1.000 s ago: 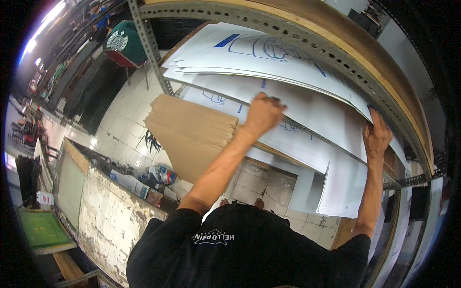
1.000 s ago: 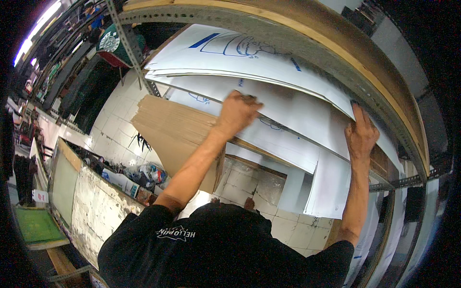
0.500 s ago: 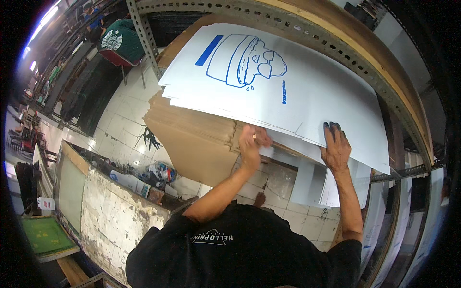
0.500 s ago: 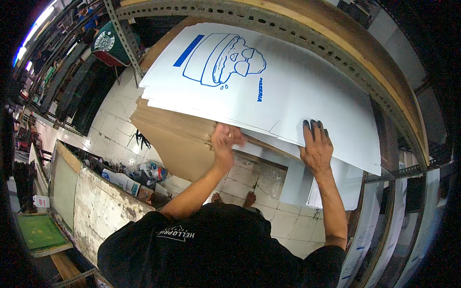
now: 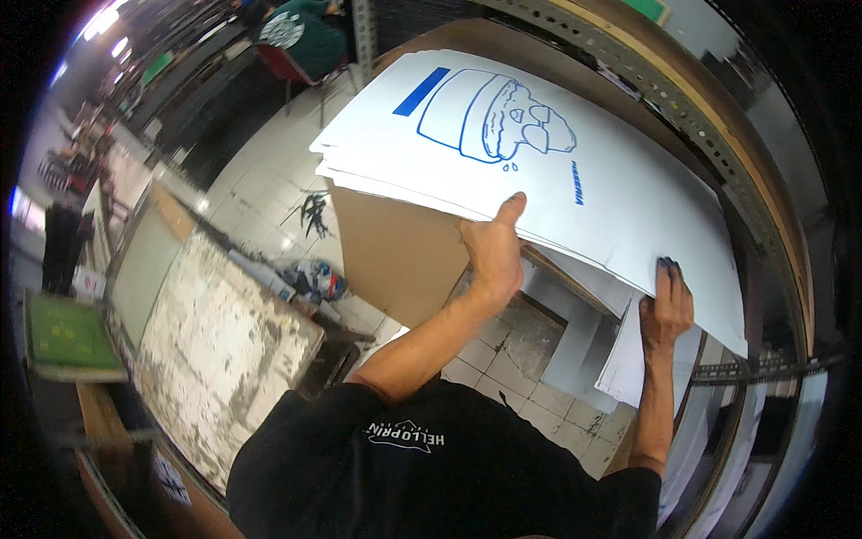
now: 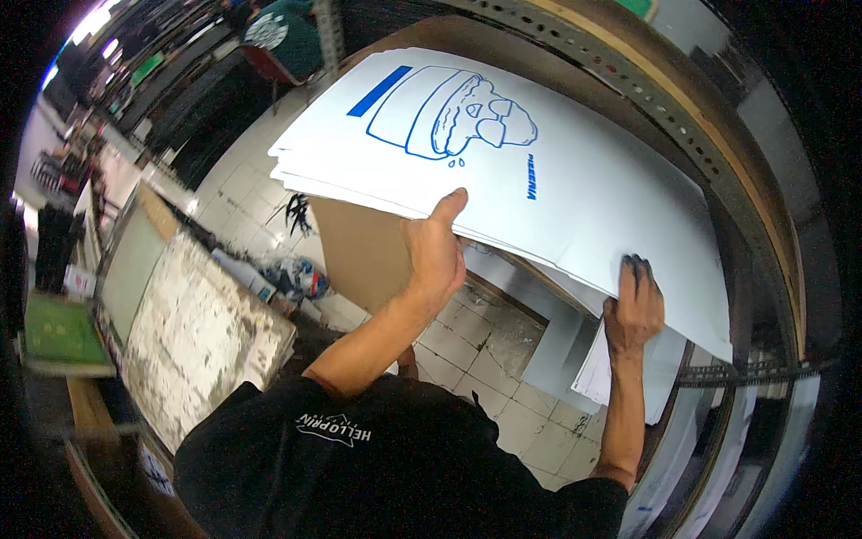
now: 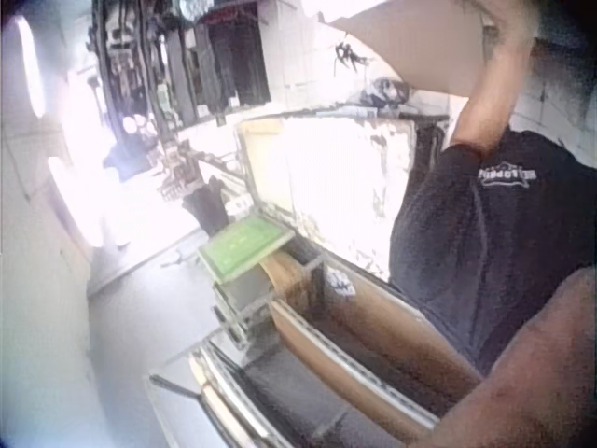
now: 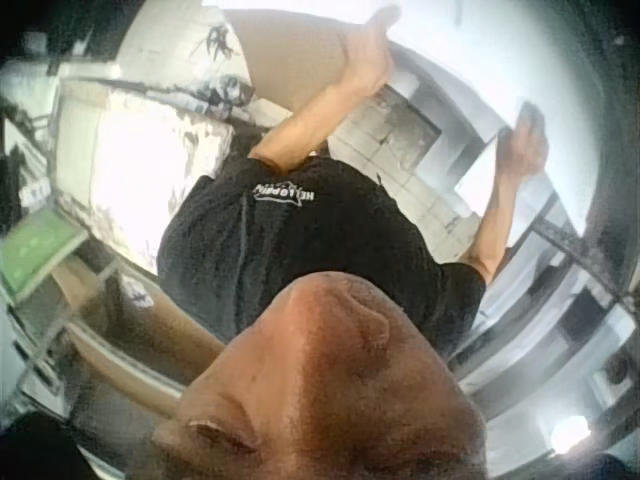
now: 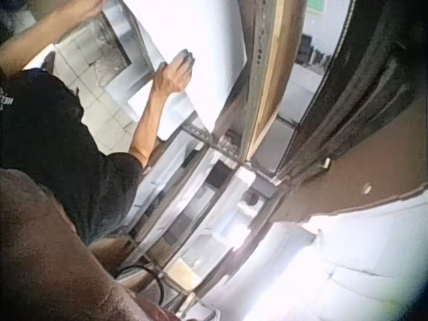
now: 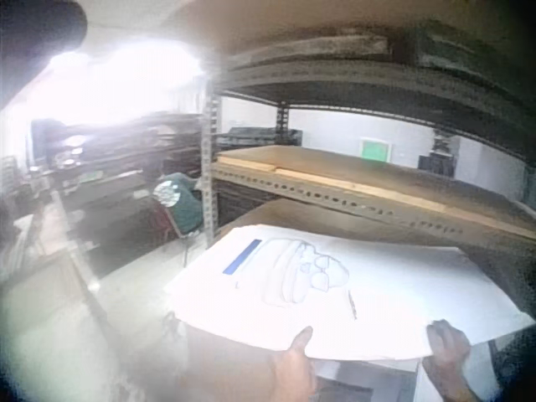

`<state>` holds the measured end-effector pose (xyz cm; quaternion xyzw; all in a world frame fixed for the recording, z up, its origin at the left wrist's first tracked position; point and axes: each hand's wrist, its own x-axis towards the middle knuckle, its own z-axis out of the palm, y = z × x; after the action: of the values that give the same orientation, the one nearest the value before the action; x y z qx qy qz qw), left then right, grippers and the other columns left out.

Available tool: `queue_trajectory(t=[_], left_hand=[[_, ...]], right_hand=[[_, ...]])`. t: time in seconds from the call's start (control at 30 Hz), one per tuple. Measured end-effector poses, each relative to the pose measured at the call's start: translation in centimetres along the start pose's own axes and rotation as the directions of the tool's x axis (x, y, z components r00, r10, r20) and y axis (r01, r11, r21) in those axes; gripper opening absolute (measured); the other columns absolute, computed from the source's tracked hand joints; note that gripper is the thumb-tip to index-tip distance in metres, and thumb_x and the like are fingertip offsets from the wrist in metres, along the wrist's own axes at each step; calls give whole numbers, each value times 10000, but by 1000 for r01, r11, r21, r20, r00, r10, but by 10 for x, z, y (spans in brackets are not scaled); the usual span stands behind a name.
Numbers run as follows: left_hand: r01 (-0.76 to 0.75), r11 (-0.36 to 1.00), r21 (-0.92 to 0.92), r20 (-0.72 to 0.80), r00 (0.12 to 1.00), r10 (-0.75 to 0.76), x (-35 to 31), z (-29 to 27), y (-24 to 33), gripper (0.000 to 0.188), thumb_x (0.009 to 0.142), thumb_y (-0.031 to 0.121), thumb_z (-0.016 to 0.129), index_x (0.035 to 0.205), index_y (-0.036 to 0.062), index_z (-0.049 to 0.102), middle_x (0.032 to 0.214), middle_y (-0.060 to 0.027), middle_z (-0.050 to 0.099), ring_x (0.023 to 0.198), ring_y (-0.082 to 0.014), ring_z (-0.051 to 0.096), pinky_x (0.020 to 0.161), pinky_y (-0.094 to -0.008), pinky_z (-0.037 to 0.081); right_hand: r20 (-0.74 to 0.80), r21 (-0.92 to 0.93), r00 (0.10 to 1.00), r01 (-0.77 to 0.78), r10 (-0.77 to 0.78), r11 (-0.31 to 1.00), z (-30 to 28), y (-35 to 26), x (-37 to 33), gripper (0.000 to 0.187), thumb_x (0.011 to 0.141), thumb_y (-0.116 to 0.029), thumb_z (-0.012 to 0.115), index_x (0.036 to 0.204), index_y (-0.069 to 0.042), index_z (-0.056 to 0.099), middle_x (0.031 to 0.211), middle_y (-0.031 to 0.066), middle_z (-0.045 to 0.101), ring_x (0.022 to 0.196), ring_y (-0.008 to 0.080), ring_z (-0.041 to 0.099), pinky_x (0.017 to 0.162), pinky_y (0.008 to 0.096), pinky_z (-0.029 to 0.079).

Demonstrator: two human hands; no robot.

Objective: The person repeatedly picks up stacks of white printed sheets and brown cardboard pieces from a metal shelf. They move these items to a nearby workbench, placing them in piles, and occasionally return them to the shelf.

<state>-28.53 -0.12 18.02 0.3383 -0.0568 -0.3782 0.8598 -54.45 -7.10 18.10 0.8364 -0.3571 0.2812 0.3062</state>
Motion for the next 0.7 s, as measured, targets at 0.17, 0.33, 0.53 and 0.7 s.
queue_trajectory(t=[0.17, 0.33, 0.53, 0.7], left_hand=[[-195, 977, 86, 22, 981, 194, -101, -28, 39, 291, 805, 177, 656, 847, -103, 589, 783, -79, 582, 586, -111, 484, 496, -255, 369], [-607, 794, 34, 249, 774, 582, -202, -94, 60, 330, 871, 208, 590, 1007, -80, 502, 837, -71, 524, 760, -97, 470, 607, -244, 341], [-896, 344, 279, 289, 420, 860, -233, -185, 83, 400, 831, 184, 628, 1103, -66, 477, 951, -91, 533, 871, -165, 505, 721, -317, 396], [-807, 29, 590, 176, 164, 971, -261, -279, 173, 469, 784, 165, 676, 1148, -54, 476, 1032, -100, 542, 936, -207, 525, 791, -368, 430]], right_hand=[[-177, 103, 977, 138, -119, 985, -72, -2, -30, 374, 625, 92, 518, 978, 38, 628, 991, 175, 658, 901, 318, 643, 780, 370, 512], [-203, 148, 942, 301, -269, 942, -181, -28, -41, 154, 828, 22, 515, 938, 75, 610, 919, 186, 666, 826, 334, 662, 705, 376, 531], [-136, 198, 891, 454, -434, 869, -283, -38, -32, 178, 851, -21, 550, 988, 92, 558, 886, 209, 656, 823, 349, 660, 654, 380, 533], [-248, 279, 784, 620, -569, 733, -317, -74, 1, 208, 825, -88, 581, 990, 35, 550, 828, 194, 638, 713, 299, 644, 573, 351, 487]])
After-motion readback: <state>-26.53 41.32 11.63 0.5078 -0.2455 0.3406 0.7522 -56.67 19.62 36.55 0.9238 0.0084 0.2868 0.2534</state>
